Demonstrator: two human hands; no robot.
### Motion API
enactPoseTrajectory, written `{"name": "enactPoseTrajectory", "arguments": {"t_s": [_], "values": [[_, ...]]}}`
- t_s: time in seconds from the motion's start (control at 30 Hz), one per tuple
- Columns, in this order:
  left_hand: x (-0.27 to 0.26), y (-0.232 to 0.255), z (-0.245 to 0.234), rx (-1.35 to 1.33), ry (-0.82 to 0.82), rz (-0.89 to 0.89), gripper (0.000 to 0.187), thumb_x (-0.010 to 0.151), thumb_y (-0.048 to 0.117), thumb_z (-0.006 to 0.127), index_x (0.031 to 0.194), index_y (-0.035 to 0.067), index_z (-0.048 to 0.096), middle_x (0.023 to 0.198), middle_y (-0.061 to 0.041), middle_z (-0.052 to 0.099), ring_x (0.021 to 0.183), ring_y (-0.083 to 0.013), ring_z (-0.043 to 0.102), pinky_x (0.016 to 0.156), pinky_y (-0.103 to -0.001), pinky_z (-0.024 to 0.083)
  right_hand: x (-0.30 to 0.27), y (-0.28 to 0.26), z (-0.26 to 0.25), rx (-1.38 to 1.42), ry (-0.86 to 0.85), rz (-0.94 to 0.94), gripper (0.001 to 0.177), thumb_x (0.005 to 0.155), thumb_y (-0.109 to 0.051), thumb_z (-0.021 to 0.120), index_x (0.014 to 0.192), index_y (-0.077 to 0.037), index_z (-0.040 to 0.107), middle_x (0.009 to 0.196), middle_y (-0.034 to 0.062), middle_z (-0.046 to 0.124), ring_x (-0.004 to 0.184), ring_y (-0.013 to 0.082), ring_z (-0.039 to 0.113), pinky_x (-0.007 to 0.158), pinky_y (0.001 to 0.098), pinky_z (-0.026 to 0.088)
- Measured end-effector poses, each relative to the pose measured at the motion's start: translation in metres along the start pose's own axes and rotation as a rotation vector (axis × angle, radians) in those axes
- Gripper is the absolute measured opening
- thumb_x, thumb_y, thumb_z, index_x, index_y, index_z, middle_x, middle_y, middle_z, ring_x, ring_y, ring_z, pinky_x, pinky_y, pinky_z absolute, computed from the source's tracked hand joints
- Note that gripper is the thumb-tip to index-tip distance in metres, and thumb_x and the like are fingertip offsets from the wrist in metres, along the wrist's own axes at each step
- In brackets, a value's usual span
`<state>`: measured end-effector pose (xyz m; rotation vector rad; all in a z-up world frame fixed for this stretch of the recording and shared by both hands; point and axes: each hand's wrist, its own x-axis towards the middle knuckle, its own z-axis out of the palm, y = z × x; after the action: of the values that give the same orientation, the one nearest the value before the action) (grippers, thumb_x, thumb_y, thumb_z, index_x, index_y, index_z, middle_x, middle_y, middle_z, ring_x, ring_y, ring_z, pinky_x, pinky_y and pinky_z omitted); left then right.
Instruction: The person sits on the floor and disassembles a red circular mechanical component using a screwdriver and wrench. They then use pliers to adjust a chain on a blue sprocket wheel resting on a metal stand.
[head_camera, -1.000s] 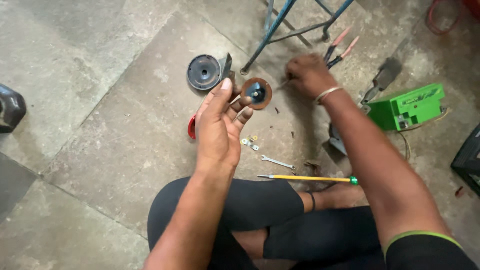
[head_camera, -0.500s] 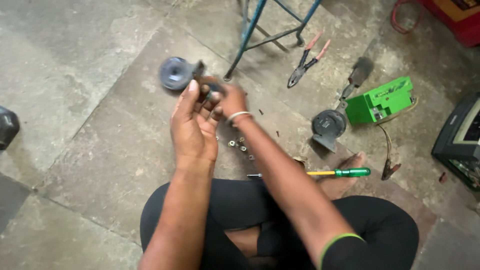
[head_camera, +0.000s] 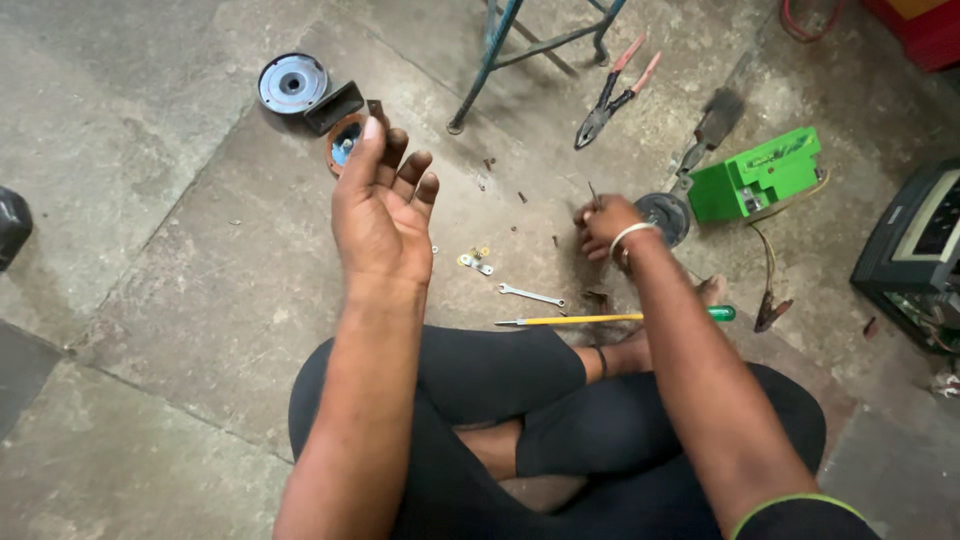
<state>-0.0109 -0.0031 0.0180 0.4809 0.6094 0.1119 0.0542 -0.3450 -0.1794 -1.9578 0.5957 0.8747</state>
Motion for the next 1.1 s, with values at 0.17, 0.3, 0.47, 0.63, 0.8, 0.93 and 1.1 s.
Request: {"name": "enactPoseTrajectory", "arguments": {"t_s": [0.17,0.3,0.47,0.63,0.8,0.93,1.1], "values": [[-0.001,-0.003,-0.005,0.025,-0.011,0.01,0.03,0.088,0.03,0.076,0.109,0.016,0.061,0.099,0.0,0.067,0.09,-0.019,0.066,0.078,-0.036,0.051,0.003,0.002,0.069,0.423,0.007,-0.035,0.021,0.103,-0.01,0.051,0.111,0.004,0.063,0.085,0.0187,0.071,0.072,0.032,0.075,0.059,0.0406,0.065],[0.004,-0.003,-0.01,0.025,0.035,0.011,0.029,0.087,0.031,0.076,0.109,0.016,0.064,0.098,0.001,0.068,0.089,-0.0185,0.066,0.077,-0.035,0.051,-0.004,-0.042,0.13,0.439,-0.063,-0.173,0.02,0.101,-0.005,0.049,0.106,0.007,0.064,0.085,0.0167,0.07,0.07,0.031,0.076,0.057,0.0389,0.062],[0.008,0.004,-0.011,-0.02,0.018,0.008,0.027,0.088,0.031,0.076,0.108,0.016,0.065,0.097,0.002,0.067,0.089,-0.0183,0.065,0.078,-0.035,0.051,0.018,-0.048,0.099,0.621,-0.111,-0.216,0.017,0.1,-0.007,0.048,0.102,0.001,0.063,0.08,0.0144,0.069,0.062,0.0277,0.07,0.052,0.0404,0.06],[0.013,-0.003,-0.012,-0.035,-0.008,-0.016,0.025,0.088,0.029,0.076,0.105,0.015,0.065,0.097,-0.001,0.068,0.089,-0.0205,0.066,0.077,-0.036,0.051,0.063,-0.049,0.072,0.576,0.187,-0.23,0.023,0.103,-0.01,0.052,0.103,0.003,0.071,0.078,0.0092,0.065,0.056,0.0181,0.058,0.048,0.0348,0.053],[0.022,-0.006,-0.017,-0.025,0.007,-0.03,0.025,0.087,0.03,0.076,0.104,0.016,0.065,0.095,0.0,0.067,0.087,-0.0205,0.066,0.076,-0.036,0.051,0.063,-0.091,0.132,0.338,0.082,-0.362,0.026,0.1,-0.008,0.051,0.106,0.002,0.074,0.08,0.0091,0.071,0.061,0.0148,0.064,0.052,0.0297,0.054],[0.022,-0.002,-0.013,-0.003,-0.005,-0.016,0.025,0.087,0.029,0.077,0.107,0.019,0.066,0.094,0.003,0.067,0.086,-0.0188,0.065,0.076,-0.035,0.051,0.024,-0.107,0.161,0.275,-0.097,-0.332,0.022,0.098,-0.007,0.053,0.103,0.002,0.073,0.082,0.0086,0.073,0.065,0.0167,0.067,0.056,0.0313,0.057],[0.022,0.005,-0.018,-0.041,-0.002,-0.012,0.025,0.087,0.029,0.077,0.107,0.019,0.066,0.092,0.002,0.067,0.085,-0.0198,0.065,0.075,-0.035,0.051,-0.008,-0.075,0.1,-0.218,-0.169,-0.5,0.021,0.09,-0.019,0.063,0.1,-0.007,0.076,0.079,0.0104,0.075,0.07,0.0218,0.072,0.063,0.0372,0.055]]}}
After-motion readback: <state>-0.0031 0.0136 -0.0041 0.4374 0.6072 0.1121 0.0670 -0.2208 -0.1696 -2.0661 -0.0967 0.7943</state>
